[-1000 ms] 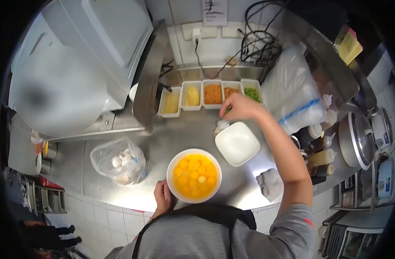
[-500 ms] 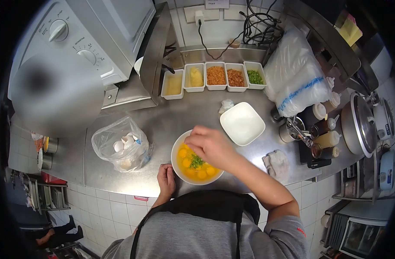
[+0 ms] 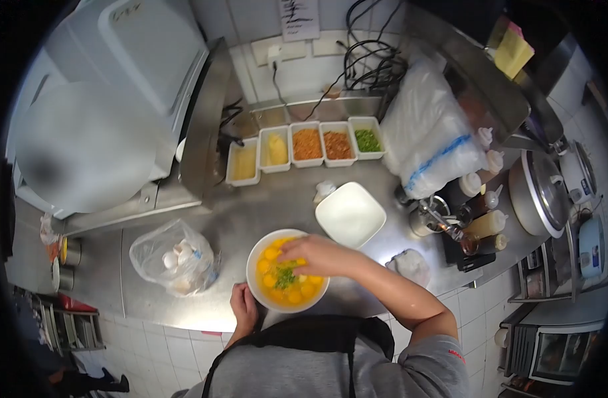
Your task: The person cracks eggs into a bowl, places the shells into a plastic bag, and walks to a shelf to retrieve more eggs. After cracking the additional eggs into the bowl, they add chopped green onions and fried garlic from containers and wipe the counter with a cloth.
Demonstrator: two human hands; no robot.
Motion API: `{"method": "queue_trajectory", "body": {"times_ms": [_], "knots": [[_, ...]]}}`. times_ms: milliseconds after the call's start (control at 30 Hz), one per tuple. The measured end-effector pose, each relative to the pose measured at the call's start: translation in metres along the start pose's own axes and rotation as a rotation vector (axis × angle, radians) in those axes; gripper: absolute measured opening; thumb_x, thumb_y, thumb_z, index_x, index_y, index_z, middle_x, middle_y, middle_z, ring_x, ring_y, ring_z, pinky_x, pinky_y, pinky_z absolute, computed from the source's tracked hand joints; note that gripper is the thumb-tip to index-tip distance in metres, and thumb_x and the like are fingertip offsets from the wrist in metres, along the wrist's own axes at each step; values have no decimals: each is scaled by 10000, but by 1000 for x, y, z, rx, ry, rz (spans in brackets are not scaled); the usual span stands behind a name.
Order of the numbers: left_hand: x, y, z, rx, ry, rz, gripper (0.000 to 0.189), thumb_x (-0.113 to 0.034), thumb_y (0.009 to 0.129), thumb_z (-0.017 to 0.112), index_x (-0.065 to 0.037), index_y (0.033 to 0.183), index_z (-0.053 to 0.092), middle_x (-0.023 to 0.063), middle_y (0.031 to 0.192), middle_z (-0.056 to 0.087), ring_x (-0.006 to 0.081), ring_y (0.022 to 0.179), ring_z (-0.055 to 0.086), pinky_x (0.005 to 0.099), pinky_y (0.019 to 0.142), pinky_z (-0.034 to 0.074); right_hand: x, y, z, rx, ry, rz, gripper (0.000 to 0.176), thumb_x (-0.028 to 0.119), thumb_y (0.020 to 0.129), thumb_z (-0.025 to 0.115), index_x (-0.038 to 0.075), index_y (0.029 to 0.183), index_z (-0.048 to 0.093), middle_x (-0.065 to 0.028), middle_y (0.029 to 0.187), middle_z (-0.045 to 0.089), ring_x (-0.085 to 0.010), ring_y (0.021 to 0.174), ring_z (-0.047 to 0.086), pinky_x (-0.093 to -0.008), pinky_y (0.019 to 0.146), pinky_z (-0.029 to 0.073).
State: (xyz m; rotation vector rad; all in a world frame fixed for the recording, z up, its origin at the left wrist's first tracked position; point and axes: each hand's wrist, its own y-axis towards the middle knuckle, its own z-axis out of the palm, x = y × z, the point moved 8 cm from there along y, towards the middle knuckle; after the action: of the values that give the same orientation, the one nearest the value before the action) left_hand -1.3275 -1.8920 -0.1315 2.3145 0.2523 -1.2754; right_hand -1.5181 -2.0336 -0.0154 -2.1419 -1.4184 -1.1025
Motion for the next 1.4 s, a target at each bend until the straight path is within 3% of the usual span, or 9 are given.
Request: {"method": "queue_trajectory", "body": {"times_ms": [67, 133, 267, 533, 733, 833, 967, 1133, 1400], "knots": [[3, -2, 1, -4, 0, -17, 82, -16, 903, 488, 14, 894, 564, 160, 805, 553, 298, 717, 563, 350, 669, 458, -16, 5, -60, -158, 77, 145, 324, 22, 751, 676, 70, 1071, 670, -121, 1144, 643, -259, 995, 634, -339, 800, 521], [5, -2, 1, -1, 14, -47, 85, -18, 904, 484, 17, 896, 561, 160, 805, 554, 297, 718, 565, 348, 671, 459, -61, 3, -133, -395, -237, 158, 281, 6, 745, 656, 43, 1022, 685, -115, 968, 683, -207, 838, 669, -324, 704, 530], [10, -4, 2, 0, 36, -47, 81, -16, 906, 480, 10, 902, 556, 157, 791, 547, 298, 697, 562, 348, 662, 457, -206, -9, -225, -480, -617, 587, 368, -21, 705, 649, 47, 1066, 682, -221, 992, 661, -365, 909, 653, -426, 825, 522], [7, -3, 2, -35, 81, -54, 79, -32, 921, 492, -4, 887, 558, 146, 786, 562, 283, 677, 565, 349, 633, 458, -285, 10, -207, -202, -762, 699, 280, 103, 683, 725, 88, 963, 711, -192, 1020, 670, -371, 924, 652, -438, 848, 522], [13, -5, 2, -25, 90, -91, 76, -25, 917, 492, -3, 886, 558, 146, 786, 573, 278, 689, 578, 345, 645, 467, -327, 11, -221, -392, -692, 750, 190, 112, 683, 738, 84, 871, 732, -170, 982, 681, -345, 905, 657, -418, 843, 526], [18, -7, 3, -18, 91, -115, 71, -17, 910, 493, -2, 888, 559, 144, 781, 573, 275, 690, 579, 340, 649, 469, -301, 10, -239, -389, -688, 592, 220, 135, 657, 769, 110, 874, 750, -157, 946, 687, -324, 892, 660, -410, 831, 529], [15, -6, 3, -27, 93, -78, 69, -15, 904, 495, -3, 887, 561, 144, 784, 570, 273, 691, 576, 342, 645, 466, -313, -1, -256, -551, -500, 674, 317, 182, 589, 827, 155, 897, 761, -136, 865, 698, -306, 851, 662, -384, 796, 535], [10, -3, 4, -13, 91, -54, 75, -11, 903, 491, 0, 891, 565, 153, 785, 565, 286, 692, 571, 350, 642, 463, -312, -17, -262, -718, -63, 745, 240, 67, 706, 766, 17, 938, 731, -79, 688, 684, -130, 580, 647, -270, 580, 537], [5, -1, 1, 12, 66, -30, 82, -4, 903, 491, 11, 905, 571, 170, 797, 571, 307, 709, 572, 359, 667, 462, -246, -17, -234, -683, 640, 582, 221, 54, 799, 714, 17, 1015, 693, -61, 894, 702, -131, 772, 666, -254, 668, 543]]}}
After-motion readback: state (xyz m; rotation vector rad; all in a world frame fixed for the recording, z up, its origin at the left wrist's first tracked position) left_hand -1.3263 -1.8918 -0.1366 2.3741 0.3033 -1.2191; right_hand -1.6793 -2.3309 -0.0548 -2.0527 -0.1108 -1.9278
